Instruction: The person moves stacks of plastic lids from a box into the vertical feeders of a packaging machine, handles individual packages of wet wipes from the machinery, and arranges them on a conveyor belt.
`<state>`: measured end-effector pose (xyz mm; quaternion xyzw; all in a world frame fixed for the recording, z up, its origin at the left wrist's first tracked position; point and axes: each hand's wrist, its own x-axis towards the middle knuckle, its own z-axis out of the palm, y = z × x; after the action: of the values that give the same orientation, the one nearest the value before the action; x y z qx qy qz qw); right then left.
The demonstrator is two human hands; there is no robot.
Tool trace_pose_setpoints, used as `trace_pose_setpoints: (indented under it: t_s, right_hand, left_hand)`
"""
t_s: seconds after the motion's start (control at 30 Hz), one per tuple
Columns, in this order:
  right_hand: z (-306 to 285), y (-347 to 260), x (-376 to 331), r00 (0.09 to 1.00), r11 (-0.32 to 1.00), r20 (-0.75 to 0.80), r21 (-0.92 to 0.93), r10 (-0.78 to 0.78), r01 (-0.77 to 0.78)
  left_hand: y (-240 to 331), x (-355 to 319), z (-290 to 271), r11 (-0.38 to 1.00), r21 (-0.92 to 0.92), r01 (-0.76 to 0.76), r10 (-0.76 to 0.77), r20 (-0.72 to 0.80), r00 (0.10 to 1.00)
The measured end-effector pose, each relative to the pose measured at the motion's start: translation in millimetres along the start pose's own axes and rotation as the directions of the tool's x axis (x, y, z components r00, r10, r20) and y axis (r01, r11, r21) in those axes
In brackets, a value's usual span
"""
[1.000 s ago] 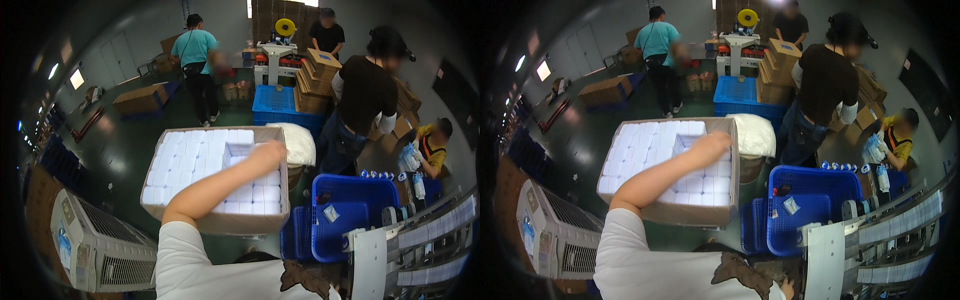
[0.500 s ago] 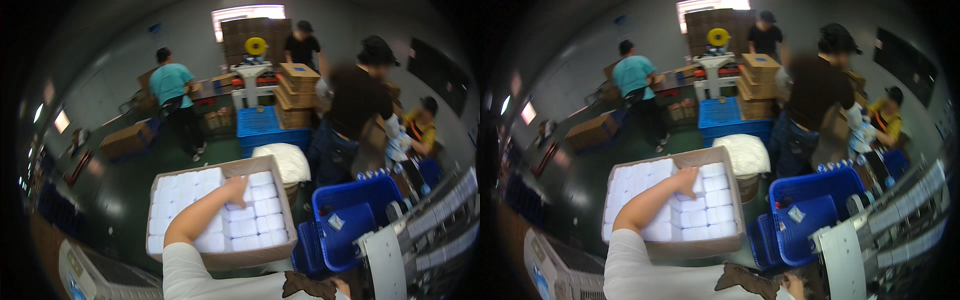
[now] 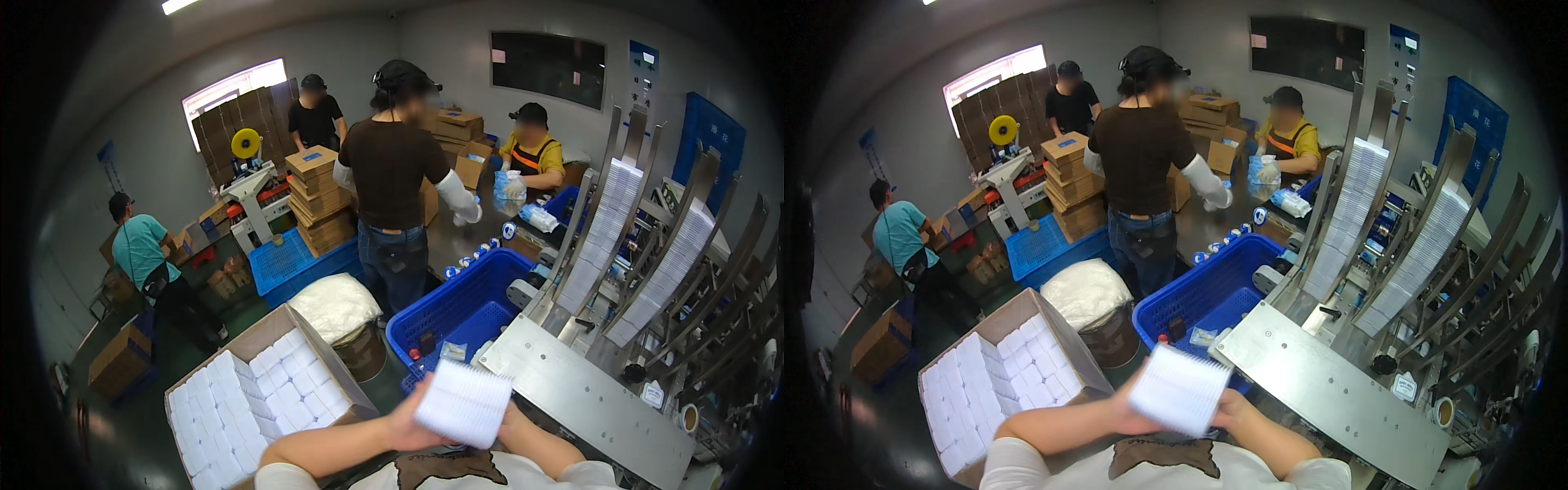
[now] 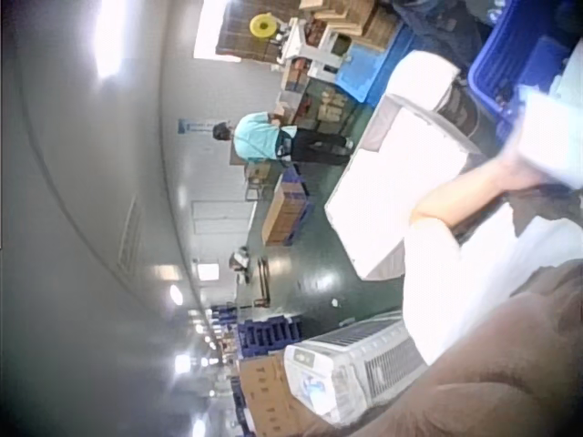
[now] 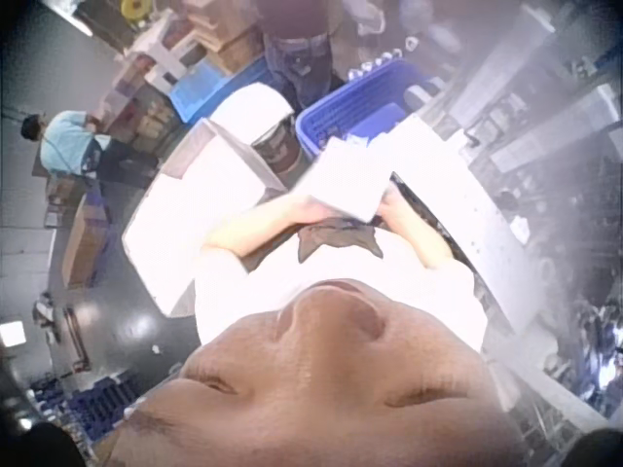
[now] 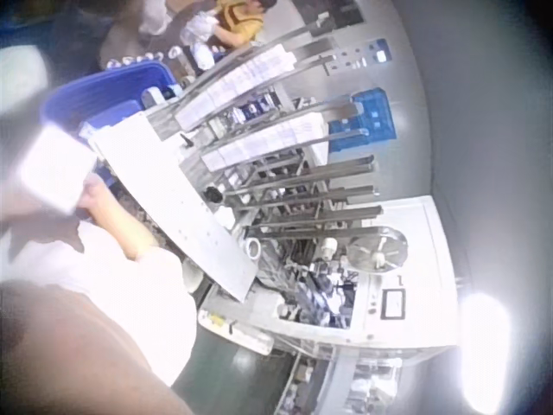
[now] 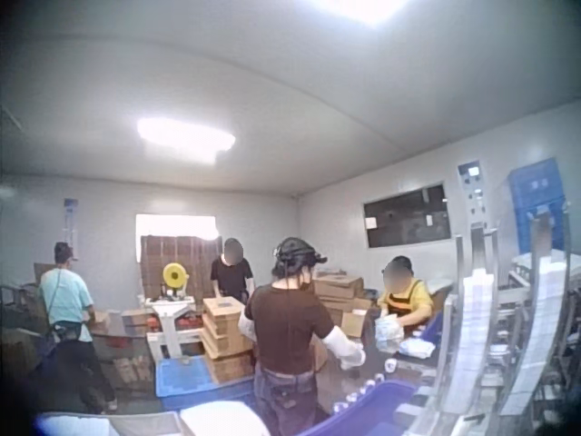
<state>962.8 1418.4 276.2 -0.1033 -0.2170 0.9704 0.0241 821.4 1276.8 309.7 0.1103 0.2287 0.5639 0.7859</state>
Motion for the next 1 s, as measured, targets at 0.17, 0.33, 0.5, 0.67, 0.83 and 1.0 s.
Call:
trace_pose_setpoints:
  t_s: [0.17, 0.33, 0.5, 0.67, 0.83, 1.0]
  right_hand:
    - [-24, -56, -62, 0.977, 0.978, 0.099, -0.068, -0.189, 0.196]
    - [-45, -131, -125, 0.805, -0.064, -0.075, -0.988, -0.589, -0.14]
    - [-98, -133, -132, 0.847, -0.659, -0.319, -0.533, -0.425, -0.531]
    - [-95, -144, -138, 0.852, -0.565, -0.351, -0.64, -0.388, -0.521]
    - [-88, -136, -122, 0.766, -0.087, 0.003, -0.994, -0.642, -0.07]
    - [-92, -132, -117, 0.603, 0.226, 0.058, -0.895, -0.796, 0.385]
  left_hand:
    - [-29, 75, -14, 0.948, 0.215, 0.235, -0.222, -0.082, 0.971]
    - [-53, 112, -29, 0.523, 0.851, -0.047, 0.337, -0.156, 0.928]
    - [-64, 147, 3, -0.321, 0.904, -0.284, 0.501, 0.416, 0.759]
    - [-69, 171, 14, -0.609, 0.711, -0.352, 0.374, 0.649, 0.663]
    - [-66, 176, 31, -0.7, 0.699, -0.148, 0.528, 0.646, 0.552]
    - [-72, 189, 21, -0.76, 0.633, -0.147, 0.512, 0.723, 0.465]
